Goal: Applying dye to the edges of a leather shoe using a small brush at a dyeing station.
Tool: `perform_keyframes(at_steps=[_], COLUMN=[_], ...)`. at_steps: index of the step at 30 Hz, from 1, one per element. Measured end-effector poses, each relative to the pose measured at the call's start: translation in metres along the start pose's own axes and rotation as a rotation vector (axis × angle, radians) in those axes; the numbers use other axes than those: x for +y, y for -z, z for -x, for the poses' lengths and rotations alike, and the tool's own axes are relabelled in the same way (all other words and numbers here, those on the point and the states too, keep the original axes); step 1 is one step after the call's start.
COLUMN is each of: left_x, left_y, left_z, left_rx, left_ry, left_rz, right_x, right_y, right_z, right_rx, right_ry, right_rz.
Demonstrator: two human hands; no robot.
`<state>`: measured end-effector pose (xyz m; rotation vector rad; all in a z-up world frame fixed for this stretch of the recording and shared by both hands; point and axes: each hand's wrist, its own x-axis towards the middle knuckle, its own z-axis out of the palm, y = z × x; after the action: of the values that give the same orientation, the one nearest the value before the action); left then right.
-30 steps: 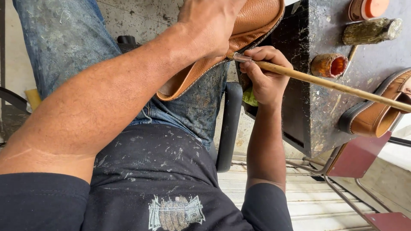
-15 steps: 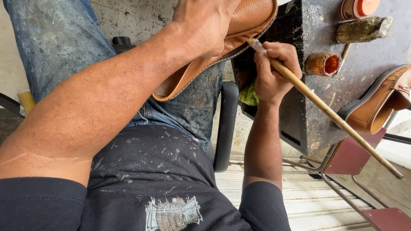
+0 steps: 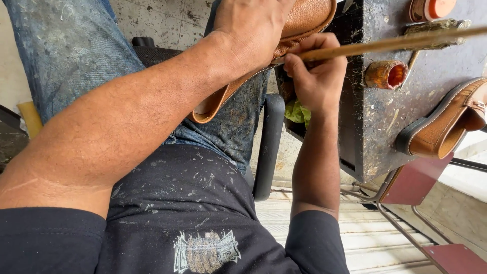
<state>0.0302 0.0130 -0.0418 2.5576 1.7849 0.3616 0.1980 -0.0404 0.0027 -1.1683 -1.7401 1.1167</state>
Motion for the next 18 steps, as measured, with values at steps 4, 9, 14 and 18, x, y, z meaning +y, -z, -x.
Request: perform_keyframes(at_steps=[4,9,14,18], left_x=[0.0,-0.001,0.0,-0.001], left_y=[0.003,0.0,0.0,0.003], left_z=[-0.001,-0.003,-0.007,-0.01], left_rx=[-0.05,-0.058,-0.058,-0.104], left_ry=[0.009,0.005,0.027,0.027], left_rz=[-0.037,-0.008,0.025,-0.024], right_x=[0.004,0.006,0.012,0.015], right_y=[-0.006,0.001,0.01,0.001], right_z=[-0.002,-0.003,0.0,0.005], right_rx=[-0.04,0.002,-0.103,0.064], right_ry=[-0.041,-0.012,0.089,0.204], right_rz=[-0.025,-0.032,0.096,0.035])
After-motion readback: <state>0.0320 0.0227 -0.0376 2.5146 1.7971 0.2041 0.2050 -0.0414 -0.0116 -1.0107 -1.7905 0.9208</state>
